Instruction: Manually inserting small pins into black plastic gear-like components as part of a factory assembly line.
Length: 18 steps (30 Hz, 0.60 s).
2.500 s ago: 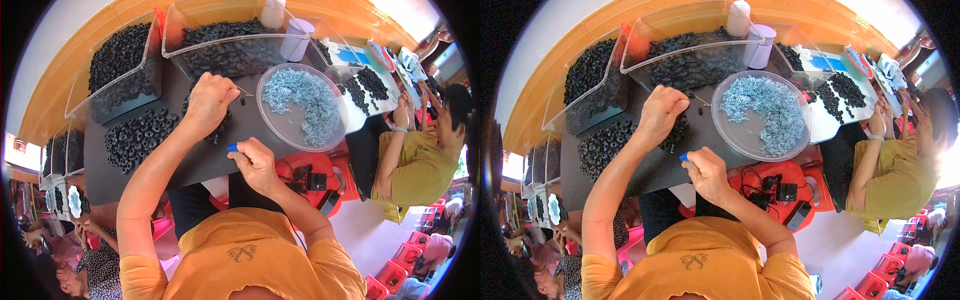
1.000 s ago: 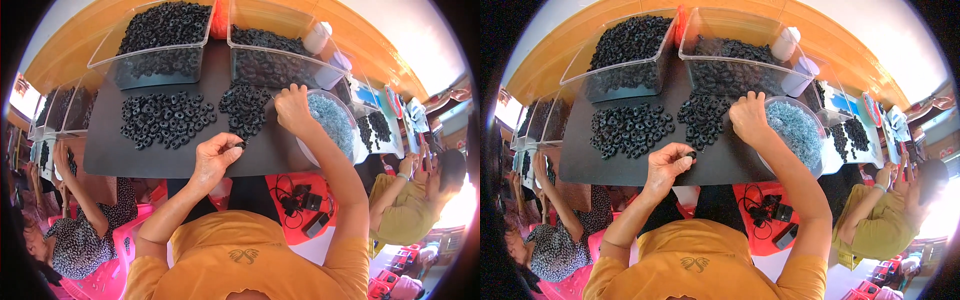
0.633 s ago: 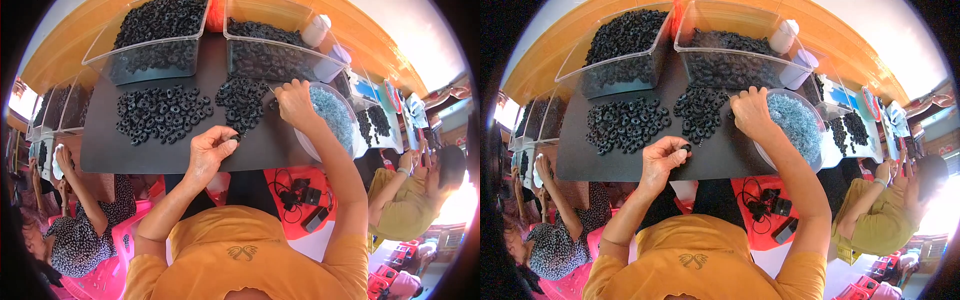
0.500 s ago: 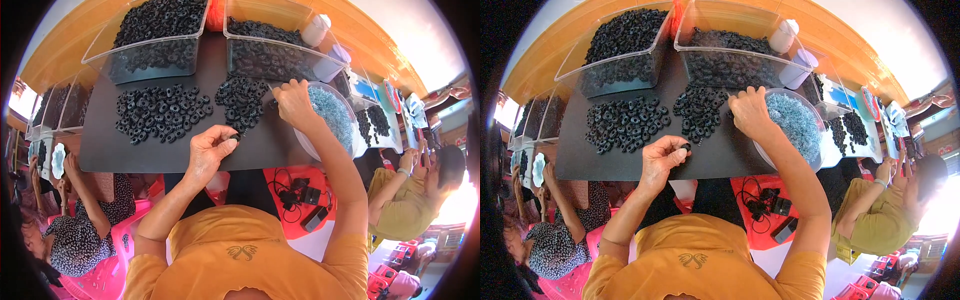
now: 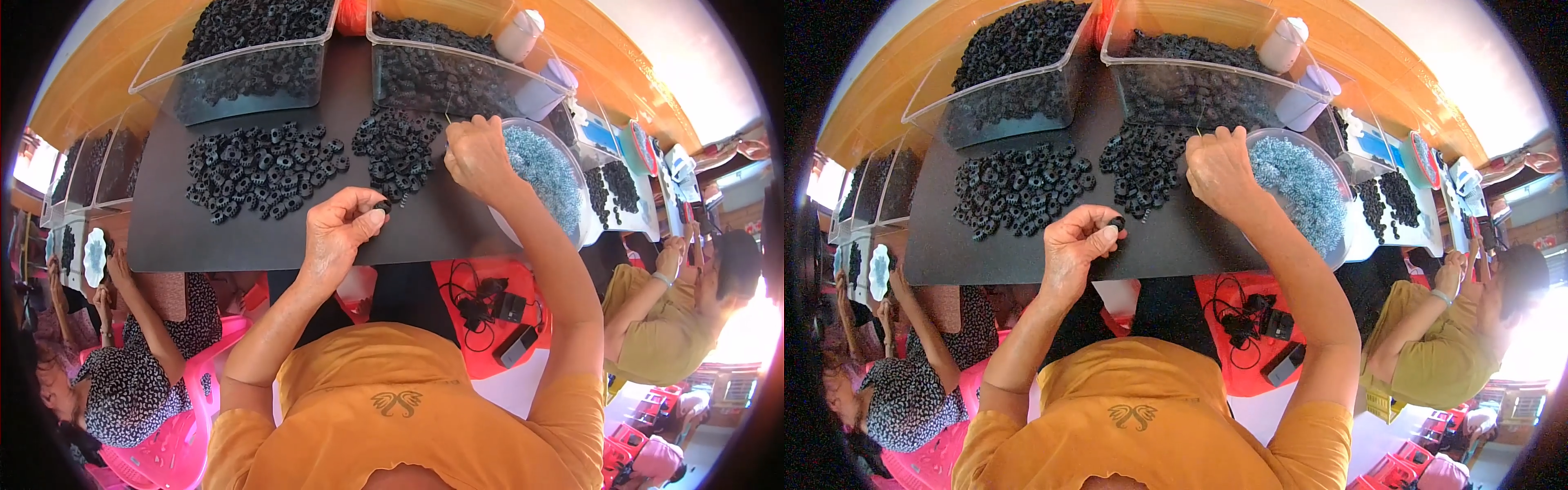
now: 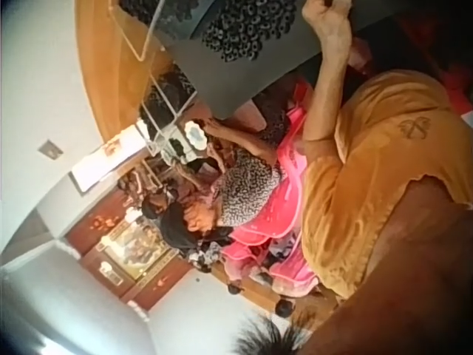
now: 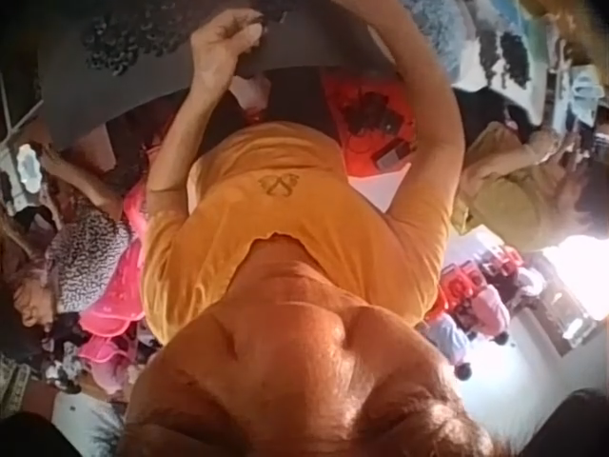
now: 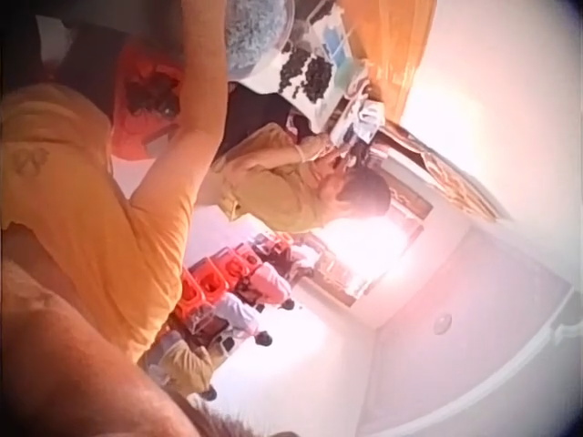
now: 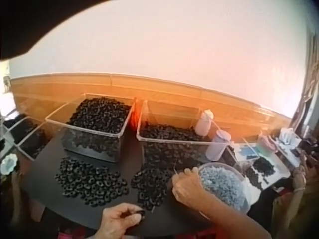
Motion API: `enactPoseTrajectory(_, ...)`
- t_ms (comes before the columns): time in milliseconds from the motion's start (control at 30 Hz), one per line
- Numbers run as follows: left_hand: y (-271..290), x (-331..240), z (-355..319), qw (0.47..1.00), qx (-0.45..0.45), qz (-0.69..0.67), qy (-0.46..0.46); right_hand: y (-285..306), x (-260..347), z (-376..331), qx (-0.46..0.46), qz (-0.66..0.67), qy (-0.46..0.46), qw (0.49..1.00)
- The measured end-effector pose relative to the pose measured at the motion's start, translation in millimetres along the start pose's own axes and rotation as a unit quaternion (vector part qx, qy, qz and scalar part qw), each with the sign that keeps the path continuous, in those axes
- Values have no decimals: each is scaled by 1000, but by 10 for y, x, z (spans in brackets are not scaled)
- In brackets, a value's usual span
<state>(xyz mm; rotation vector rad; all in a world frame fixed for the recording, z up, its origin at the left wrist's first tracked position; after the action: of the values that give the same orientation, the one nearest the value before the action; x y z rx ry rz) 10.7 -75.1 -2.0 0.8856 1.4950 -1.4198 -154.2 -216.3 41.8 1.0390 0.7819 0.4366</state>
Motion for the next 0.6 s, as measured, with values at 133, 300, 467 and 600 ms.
enactPoseTrajectory(133, 27, -18, 11, 1000, -22, -2, 18, 305, 129, -97, -73, 180, -51, 980)
enactPoseTrajectory(300, 10, -36, 7, 997, -27, -59, 42, 612, 407, -226, -31, 499, -107, 860)
enactPoseTrajectory(467, -17, -23, -21, 997, -17, -63, 41, 670, 562, -284, -45, 529, -89, 843)
enactPoseTrajectory(600, -14, -29, -57, 999, -14, -39, 33, 605, 640, -326, -34, 551, -108, 827)
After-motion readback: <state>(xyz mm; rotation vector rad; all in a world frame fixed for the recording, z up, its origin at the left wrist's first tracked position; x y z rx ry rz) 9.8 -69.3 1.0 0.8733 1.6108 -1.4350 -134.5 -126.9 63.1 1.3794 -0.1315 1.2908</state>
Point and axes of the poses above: each hand's wrist, its own z-axis towards the middle knuckle, its own y-axis out of the back of the hand, x = y × z, the point moved 4 cm from there along z, towards the middle knuckle, and after that the axes turned 5 degrees about -z, right-handed, at the moved point
